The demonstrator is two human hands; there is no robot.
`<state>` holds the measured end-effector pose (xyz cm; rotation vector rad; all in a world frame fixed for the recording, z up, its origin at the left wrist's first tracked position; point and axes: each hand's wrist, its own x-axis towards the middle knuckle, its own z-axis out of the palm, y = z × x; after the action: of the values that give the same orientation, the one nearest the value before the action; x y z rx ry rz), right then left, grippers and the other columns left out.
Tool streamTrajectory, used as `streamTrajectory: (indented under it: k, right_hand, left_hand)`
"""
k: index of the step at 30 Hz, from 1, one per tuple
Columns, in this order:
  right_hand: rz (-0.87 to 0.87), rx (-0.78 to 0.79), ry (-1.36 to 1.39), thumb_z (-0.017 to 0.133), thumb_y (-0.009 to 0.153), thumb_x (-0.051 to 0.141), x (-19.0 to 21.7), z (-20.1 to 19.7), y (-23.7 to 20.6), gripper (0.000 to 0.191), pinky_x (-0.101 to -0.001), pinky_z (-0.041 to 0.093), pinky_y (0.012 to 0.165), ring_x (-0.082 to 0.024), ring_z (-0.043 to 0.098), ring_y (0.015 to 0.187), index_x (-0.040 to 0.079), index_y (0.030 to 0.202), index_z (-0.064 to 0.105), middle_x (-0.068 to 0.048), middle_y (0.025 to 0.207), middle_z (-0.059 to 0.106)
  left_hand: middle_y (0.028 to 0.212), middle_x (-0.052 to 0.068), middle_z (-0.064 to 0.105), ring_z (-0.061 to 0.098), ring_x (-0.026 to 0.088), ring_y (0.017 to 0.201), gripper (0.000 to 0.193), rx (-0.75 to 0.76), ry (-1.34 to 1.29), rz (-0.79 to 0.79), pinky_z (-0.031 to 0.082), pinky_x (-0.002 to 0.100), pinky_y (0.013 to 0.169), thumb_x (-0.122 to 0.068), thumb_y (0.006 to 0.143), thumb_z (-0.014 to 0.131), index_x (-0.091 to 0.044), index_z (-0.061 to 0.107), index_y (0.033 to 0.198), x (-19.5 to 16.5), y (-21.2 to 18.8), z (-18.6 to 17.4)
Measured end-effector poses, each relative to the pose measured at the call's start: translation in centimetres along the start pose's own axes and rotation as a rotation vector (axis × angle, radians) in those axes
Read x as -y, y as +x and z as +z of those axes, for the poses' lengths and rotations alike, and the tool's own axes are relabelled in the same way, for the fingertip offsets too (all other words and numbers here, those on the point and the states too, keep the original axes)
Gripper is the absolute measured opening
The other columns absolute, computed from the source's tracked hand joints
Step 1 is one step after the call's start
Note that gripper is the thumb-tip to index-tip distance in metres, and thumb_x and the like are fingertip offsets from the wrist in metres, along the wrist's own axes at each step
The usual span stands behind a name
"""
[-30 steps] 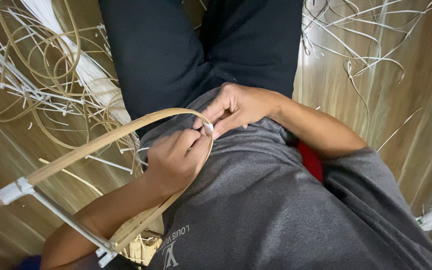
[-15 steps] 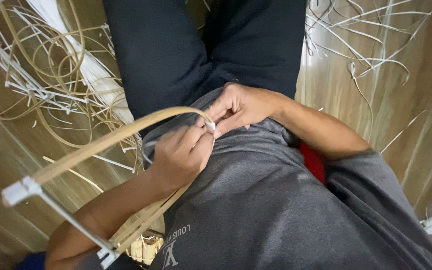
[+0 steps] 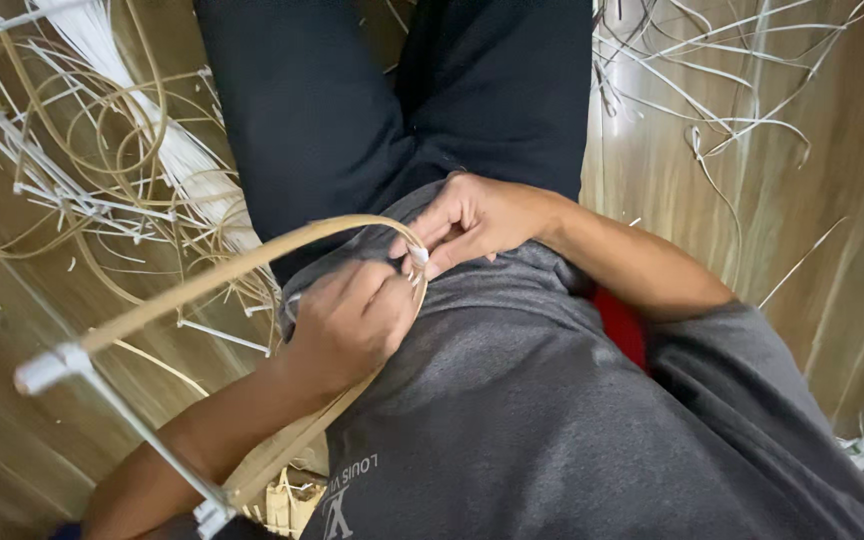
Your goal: The person sits on the floor and wraps white cable ties around a curved bamboo frame, tightening each tie and trimming the excess with scissors. The person repeats this process multiple times along the frame.
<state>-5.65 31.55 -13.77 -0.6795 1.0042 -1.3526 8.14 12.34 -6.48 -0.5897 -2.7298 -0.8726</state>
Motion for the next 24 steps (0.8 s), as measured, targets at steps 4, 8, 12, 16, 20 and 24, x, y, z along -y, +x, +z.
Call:
streamTrajectory:
  k: [4, 8, 12, 16, 20, 24]
  right_hand:
    - [0.061, -0.016, -0.071, 0.077, 0.092, 0.009, -0.1, -0.2, -0.2, 0.037, -0.0172, 0.040, 0.041, 0.001, 0.053, 0.054, 0.006, 0.128, 0.073, -0.004, 0.095, 0.080]
    - [0.074, -0.042, -0.060, 0.077, 0.092, 0.010, 0.1, -0.3, -0.3, 0.038, -0.0169, 0.039, 0.041, 0.003, 0.053, 0.054, 0.006, 0.129, 0.072, 0.000, 0.097, 0.080]
    - [0.078, -0.015, -0.004, 0.076, 0.092, 0.011, 0.1, -0.2, -0.2, 0.040, -0.0168, 0.038, 0.041, 0.004, 0.053, 0.057, 0.007, 0.131, 0.069, 0.003, 0.102, 0.080]
    - [0.065, -0.017, 0.013, 0.077, 0.093, 0.010, -0.2, -0.3, -0.4, 0.036, -0.0171, 0.035, 0.042, 0.005, 0.050, 0.057, 0.005, 0.128, 0.072, 0.002, 0.100, 0.079]
    - [0.101, -0.022, -0.007, 0.078, 0.092, 0.009, -0.7, -0.3, -0.6, 0.033, -0.0175, 0.036, 0.043, 0.002, 0.052, 0.058, 0.002, 0.124, 0.075, -0.002, 0.099, 0.080]
    - [-0.128, 0.030, 0.071, 0.074, 0.098, 0.006, -0.9, -0.3, -0.1, 0.037, -0.0213, 0.061, 0.087, -0.006, 0.074, 0.099, 0.000, 0.134, 0.066, -0.007, 0.117, 0.077]
  left_hand:
    - [0.095, 0.013, 0.065, 0.063, 0.020, 0.072, 0.012, 0.017, 0.054, -0.022, 0.051, 0.032, 0.058, -0.004, 0.088, 0.075, 0.001, 0.065, 0.092, -0.3, 0.4, 0.3]
    - [0.094, 0.009, 0.065, 0.064, 0.021, 0.075, 0.016, 0.012, -0.020, -0.101, 0.052, 0.034, 0.064, -0.009, 0.088, 0.079, -0.002, 0.067, 0.096, -0.5, 2.1, -1.0]
    - [0.101, 0.008, 0.067, 0.067, 0.025, 0.087, 0.015, -0.073, 0.183, -0.024, 0.053, 0.037, 0.075, -0.004, 0.091, 0.078, -0.002, 0.067, 0.100, -0.1, 2.4, -1.8]
    - [0.099, 0.010, 0.065, 0.066, 0.027, 0.088, 0.015, -0.139, 0.003, -0.129, 0.054, 0.038, 0.078, -0.005, 0.091, 0.077, 0.000, 0.069, 0.103, 0.6, -0.4, 2.0]
    - [0.094, 0.008, 0.064, 0.066, 0.025, 0.083, 0.009, 0.015, 0.106, -0.011, 0.053, 0.038, 0.072, -0.009, 0.095, 0.074, -0.005, 0.068, 0.100, 2.4, -2.2, 2.3]
    - [0.095, 0.009, 0.066, 0.067, 0.024, 0.083, 0.011, -0.323, 0.165, -0.447, 0.053, 0.037, 0.073, -0.012, 0.096, 0.072, -0.004, 0.069, 0.103, 7.4, 0.1, -6.5]
